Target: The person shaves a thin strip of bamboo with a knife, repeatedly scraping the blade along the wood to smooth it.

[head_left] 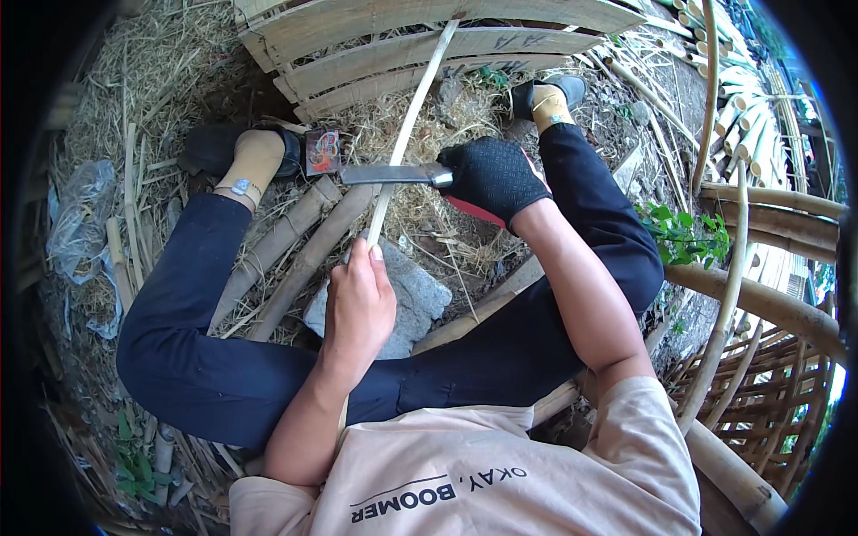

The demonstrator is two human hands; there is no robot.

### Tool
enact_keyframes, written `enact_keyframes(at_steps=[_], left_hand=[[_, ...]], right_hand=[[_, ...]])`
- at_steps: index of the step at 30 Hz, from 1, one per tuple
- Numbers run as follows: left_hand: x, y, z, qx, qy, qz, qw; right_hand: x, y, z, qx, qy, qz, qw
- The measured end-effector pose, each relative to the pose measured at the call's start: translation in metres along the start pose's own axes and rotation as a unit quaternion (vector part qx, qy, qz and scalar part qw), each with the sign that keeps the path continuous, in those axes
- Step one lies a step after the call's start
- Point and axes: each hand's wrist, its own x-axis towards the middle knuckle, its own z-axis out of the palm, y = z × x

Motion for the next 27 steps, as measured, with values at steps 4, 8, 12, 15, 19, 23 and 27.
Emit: enact_keyframes(at_steps=[4,8,12,15,19,23,27], left_hand=[[0.001,0.003,-0.001,0.006,-0.002,0.000,1.000],[0.002,-0.001,0.003,0.019,0.010,0.007,1.000],[0.000,-0.006,0.006,0.029,0.047,0.041,0.998],[0.000,-0.002,0.006,0.032,0.040,0.046,0.998],[-0.003,-0.002,0.006,0.059,0.044,0.051,0.996],[-0.005,-0.004,0.007,0.073,0.066,0.067,0.993],[0.000,-0.001,0.005,0.062,0.047,0.049,0.996]], right_hand=[[0.001,0.002,-0.001,-0.001,-0.014,-0.004,1.000],[0.006,0.012,0.002,0.056,-0.026,0.061,0.996],[0.002,0.002,-0.001,0.074,-0.049,0.012,0.996],[0.002,0.006,-0.004,0.050,-0.013,0.030,0.998],[0.005,0.013,-0.001,0.058,0.015,0.083,0.995],[-0.004,-0.007,-0.006,0.038,-0.060,-0.005,0.997],[0.001,-0.006,-0.008,0.002,-0.020,0.023,1.000]])
